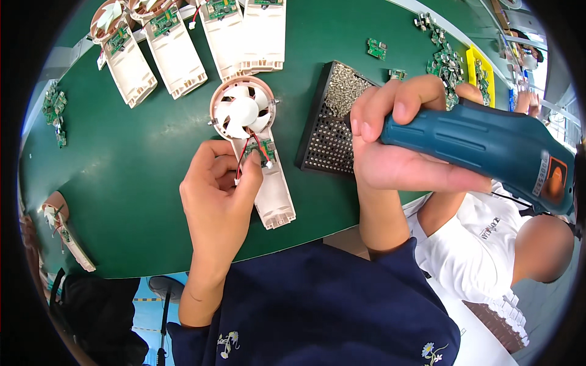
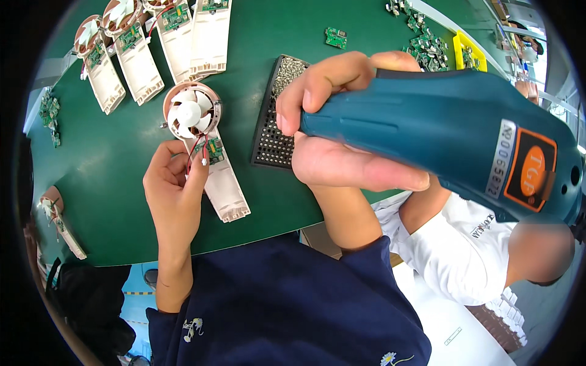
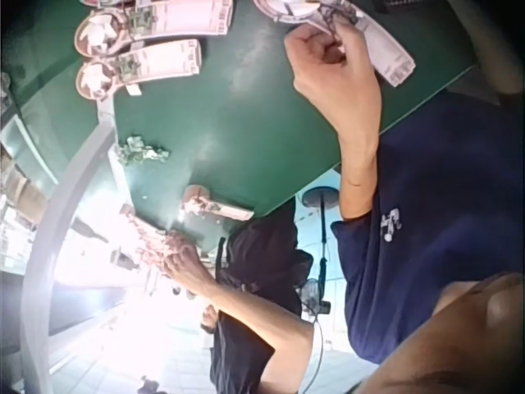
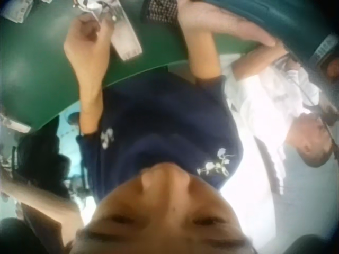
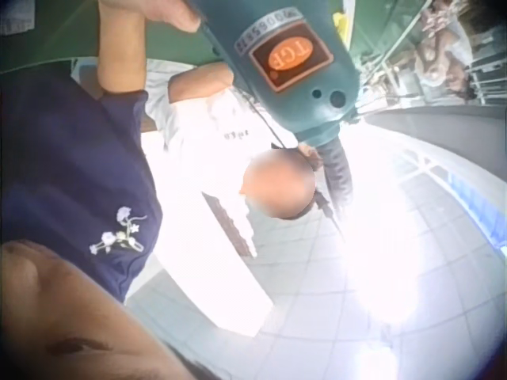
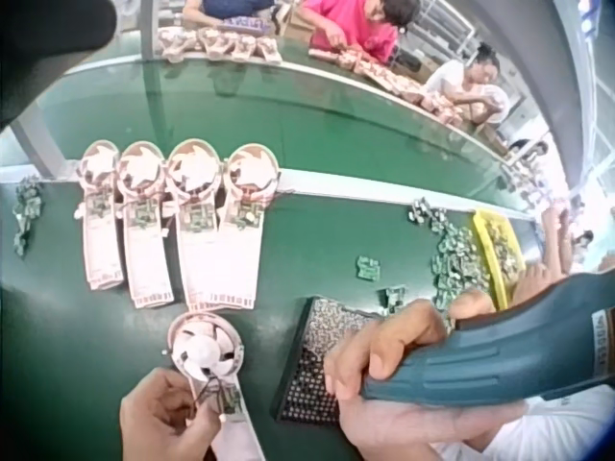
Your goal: The person assembles portable fans by fitting circuit boards into fan housings, driving screws with an electric screwdriver, and pushing the assembled fans across the workbench.
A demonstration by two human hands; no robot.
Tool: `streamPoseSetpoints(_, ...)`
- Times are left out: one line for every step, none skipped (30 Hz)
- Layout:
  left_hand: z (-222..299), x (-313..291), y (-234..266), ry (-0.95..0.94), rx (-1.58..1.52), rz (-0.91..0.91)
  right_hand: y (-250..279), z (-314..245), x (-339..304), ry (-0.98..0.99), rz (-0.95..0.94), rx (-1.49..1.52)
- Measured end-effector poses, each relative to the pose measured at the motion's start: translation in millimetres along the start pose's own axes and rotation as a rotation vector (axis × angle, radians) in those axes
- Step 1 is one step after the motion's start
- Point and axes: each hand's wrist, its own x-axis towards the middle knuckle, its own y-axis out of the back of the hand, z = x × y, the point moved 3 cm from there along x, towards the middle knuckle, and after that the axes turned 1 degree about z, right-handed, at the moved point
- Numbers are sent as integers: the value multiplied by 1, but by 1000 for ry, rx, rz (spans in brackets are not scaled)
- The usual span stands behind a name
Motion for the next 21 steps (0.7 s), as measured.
streamPoseSetpoints(-1,0,0,3,-1,2,0,0,0,16,-25,-15)
streamPoseSetpoints(-2,0,-1,-8,-8,5,0,1,0,13,-26,-15)
streamPoseSetpoints(-3,0,-1,-20,-14,8,0,2,0,16,-20,2)
streamPoseSetpoints(-3,0,-1,-18,-16,8,0,2,1,19,-14,17)
streamPoseSetpoints(-1,0,-1,-16,-13,3,3,3,3,5,25,4)
streamPoseSetpoints(0,0,-2,-14,-10,-1,6,4,5,-9,64,-8)
streamPoseSetpoints(0,0,-1,-13,-11,-2,5,3,8,-34,161,-43)
streamPoseSetpoints(1,0,-1,-8,-3,-3,4,2,10,-34,161,-44)
streamPoseSetpoints(1,0,-1,-3,5,-5,6,2,11,-63,234,-63)
streamPoseSetpoints(1,0,-1,-4,4,-4,9,3,11,-90,307,-80)
streamPoseSetpoints(1,0,-1,-6,3,-3,11,5,12,-59,339,65)
streamPoseSetpoints(1,0,-1,-9,2,-2,12,5,12,-59,338,65)
streamPoseSetpoints(1,0,-1,-10,2,-2,12,5,13,-55,341,60)
streamPoseSetpoints(1,0,-2,-10,-1,-5,12,4,13,-52,344,55)
streamPoseSetpoints(1,0,-2,-10,-4,-9,12,4,14,-51,343,55)
streamPoseSetpoints(1,0,-2,-10,-3,-8,11,4,13,-52,342,43)
streamPoseSetpoints(1,0,-2,-11,-7,-10,10,4,13,-53,341,31)
streamPoseSetpoints(2,0,-3,-12,-10,-13,10,4,12,-52,340,31)
streamPoseSetpoints(2,0,-2,-12,-10,-10,7,4,11,-21,241,67)
streamPoseSetpoints(1,1,-3,-13,-23,-12,4,5,9,11,142,102)
streamPoseSetpoints(0,2,-3,-14,-36,-13,-1,5,4,25,82,169)
